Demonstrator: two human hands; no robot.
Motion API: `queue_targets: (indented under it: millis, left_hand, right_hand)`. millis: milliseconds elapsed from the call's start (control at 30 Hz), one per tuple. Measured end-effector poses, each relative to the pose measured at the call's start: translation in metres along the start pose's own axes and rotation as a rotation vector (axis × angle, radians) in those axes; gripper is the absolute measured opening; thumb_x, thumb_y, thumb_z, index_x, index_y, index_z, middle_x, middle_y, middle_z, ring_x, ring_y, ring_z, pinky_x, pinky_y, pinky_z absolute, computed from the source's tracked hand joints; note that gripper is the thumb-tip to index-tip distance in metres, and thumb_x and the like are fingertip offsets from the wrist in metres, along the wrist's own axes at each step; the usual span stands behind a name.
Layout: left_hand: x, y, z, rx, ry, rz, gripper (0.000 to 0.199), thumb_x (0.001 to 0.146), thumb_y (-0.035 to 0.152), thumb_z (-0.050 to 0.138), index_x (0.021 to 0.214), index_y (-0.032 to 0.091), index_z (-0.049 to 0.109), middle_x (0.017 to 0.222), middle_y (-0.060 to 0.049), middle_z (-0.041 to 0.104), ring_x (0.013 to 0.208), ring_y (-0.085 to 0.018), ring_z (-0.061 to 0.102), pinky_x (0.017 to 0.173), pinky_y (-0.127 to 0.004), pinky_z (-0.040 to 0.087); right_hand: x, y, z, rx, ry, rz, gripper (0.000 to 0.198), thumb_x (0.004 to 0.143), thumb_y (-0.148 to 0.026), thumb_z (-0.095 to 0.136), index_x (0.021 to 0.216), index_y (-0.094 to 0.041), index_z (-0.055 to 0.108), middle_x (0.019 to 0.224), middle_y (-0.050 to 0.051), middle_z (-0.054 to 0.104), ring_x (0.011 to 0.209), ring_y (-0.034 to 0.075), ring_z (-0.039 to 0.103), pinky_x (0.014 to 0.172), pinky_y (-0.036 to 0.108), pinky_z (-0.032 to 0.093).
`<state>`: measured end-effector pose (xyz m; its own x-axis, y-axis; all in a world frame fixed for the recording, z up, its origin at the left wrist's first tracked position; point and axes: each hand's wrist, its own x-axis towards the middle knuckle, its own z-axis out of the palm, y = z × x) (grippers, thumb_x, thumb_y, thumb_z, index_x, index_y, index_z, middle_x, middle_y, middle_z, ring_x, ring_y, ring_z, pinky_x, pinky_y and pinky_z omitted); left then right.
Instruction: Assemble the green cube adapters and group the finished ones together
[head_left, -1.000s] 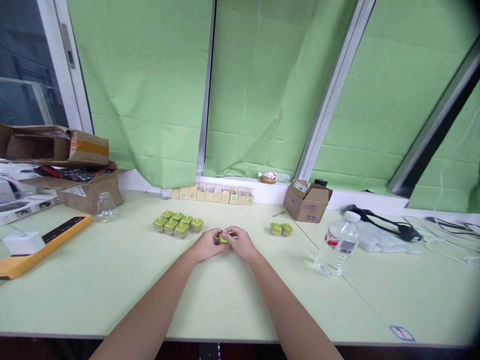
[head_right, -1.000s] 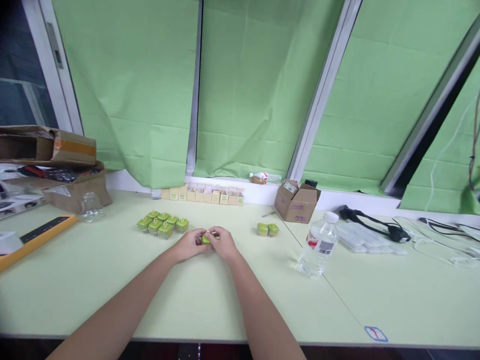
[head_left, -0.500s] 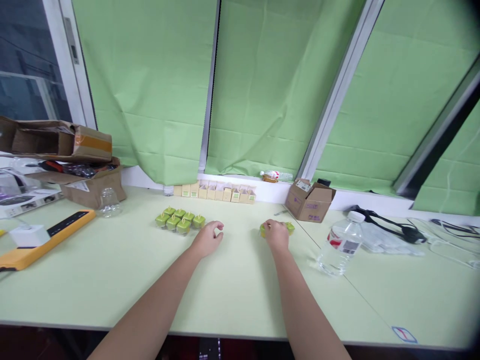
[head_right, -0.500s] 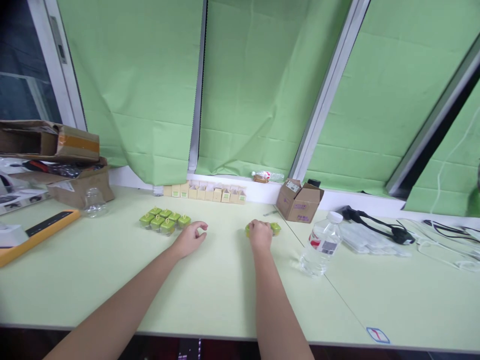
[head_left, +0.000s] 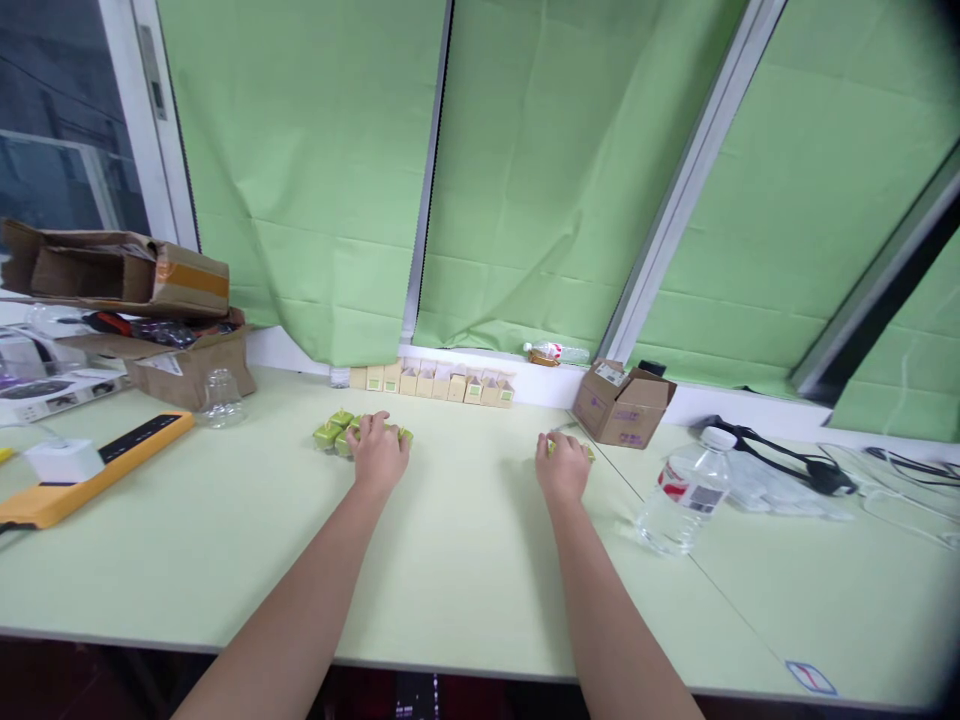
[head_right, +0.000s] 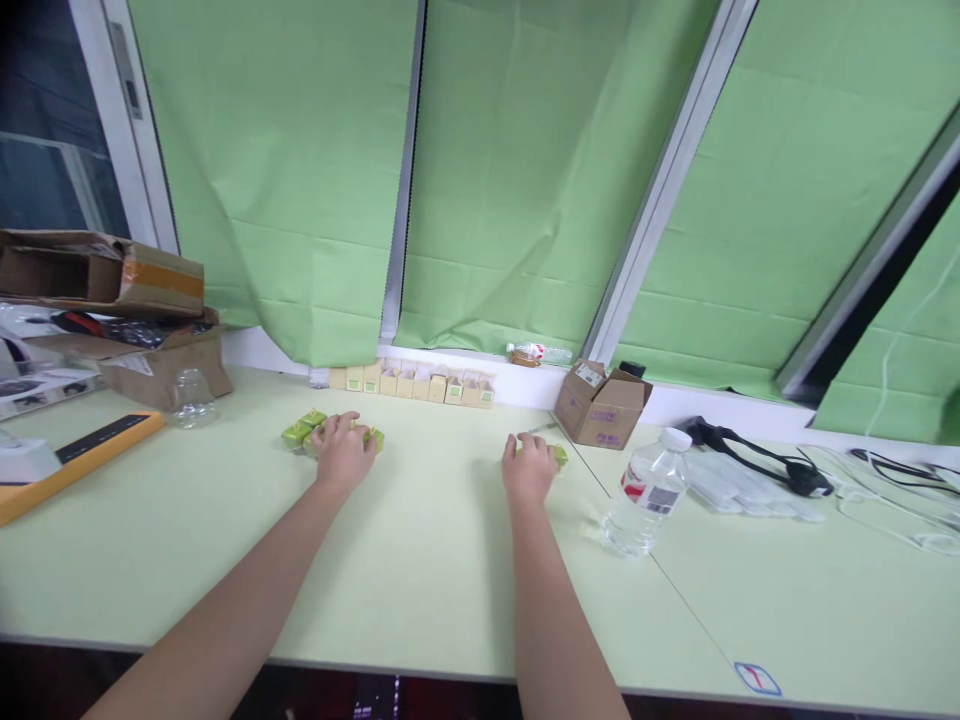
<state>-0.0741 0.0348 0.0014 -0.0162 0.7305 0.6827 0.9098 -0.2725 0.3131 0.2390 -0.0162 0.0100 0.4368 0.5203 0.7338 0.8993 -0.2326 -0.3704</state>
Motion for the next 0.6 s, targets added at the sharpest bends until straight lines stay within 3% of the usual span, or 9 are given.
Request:
queue_targets:
  millis: [133,267,333,433,600]
  left_hand:
    - [0.002,0.001,0.002,-0.073,0.019,0.04,0.02,0.085,0.026,0.053,0.078,0.019,0.07,0.124,-0.011,0.059,0.118,-0.033,0.044,0.101,-0.056,0.025]
    - [0.0,0.014,0.001,-0.32,-0.125,0.152,0.016,0.085,0.025,0.051,0.078,0.02,0.065,0.101,-0.009,0.065,0.101,-0.025,0.055,0.091,-0.041,0.04]
    - [-0.005,0.024,0.002,-0.513,-0.275,0.231,0.016,0.087,0.025,0.049,0.082,0.02,0.063,0.091,-0.007,0.065,0.088,-0.02,0.058,0.08,-0.033,0.045]
    - [-0.016,0.04,0.003,-0.73,-0.434,0.272,0.019,0.09,0.03,0.046,0.087,0.02,0.062,0.089,-0.005,0.066,0.08,-0.017,0.06,0.071,-0.028,0.047]
    - [-0.026,0.048,0.003,-0.92,-0.549,0.121,0.027,0.088,0.038,0.053,0.108,0.021,0.055,0.098,-0.006,0.069,0.08,-0.016,0.064,0.072,-0.028,0.05]
  right_hand:
    - [-0.014,-0.036,0.002,0.183,-0.091,-0.199,0.033,0.094,-0.033,0.041,0.094,-0.016,0.069,0.096,0.014,0.067,0.093,0.026,0.055,0.087,0.038,0.038]
    - [-0.036,-0.072,0.006,0.492,-0.397,-0.298,0.027,0.091,-0.035,0.048,0.103,-0.02,0.067,0.098,0.008,0.068,0.083,0.02,0.059,0.082,0.033,0.045]
    - [-0.047,-0.084,0.008,0.649,-0.559,-0.257,0.03,0.088,-0.038,0.053,0.111,-0.022,0.066,0.108,0.007,0.068,0.084,0.018,0.061,0.079,0.031,0.048]
    - [-0.053,-0.091,0.012,0.834,-0.728,-0.203,0.03,0.089,-0.042,0.051,0.104,-0.023,0.069,0.105,0.004,0.07,0.088,0.018,0.063,0.081,0.03,0.049]
    - [-0.046,-0.083,0.017,0.92,-0.847,-0.054,0.032,0.083,-0.047,0.058,0.084,-0.018,0.072,0.082,0.004,0.071,0.077,0.018,0.062,0.075,0.029,0.048]
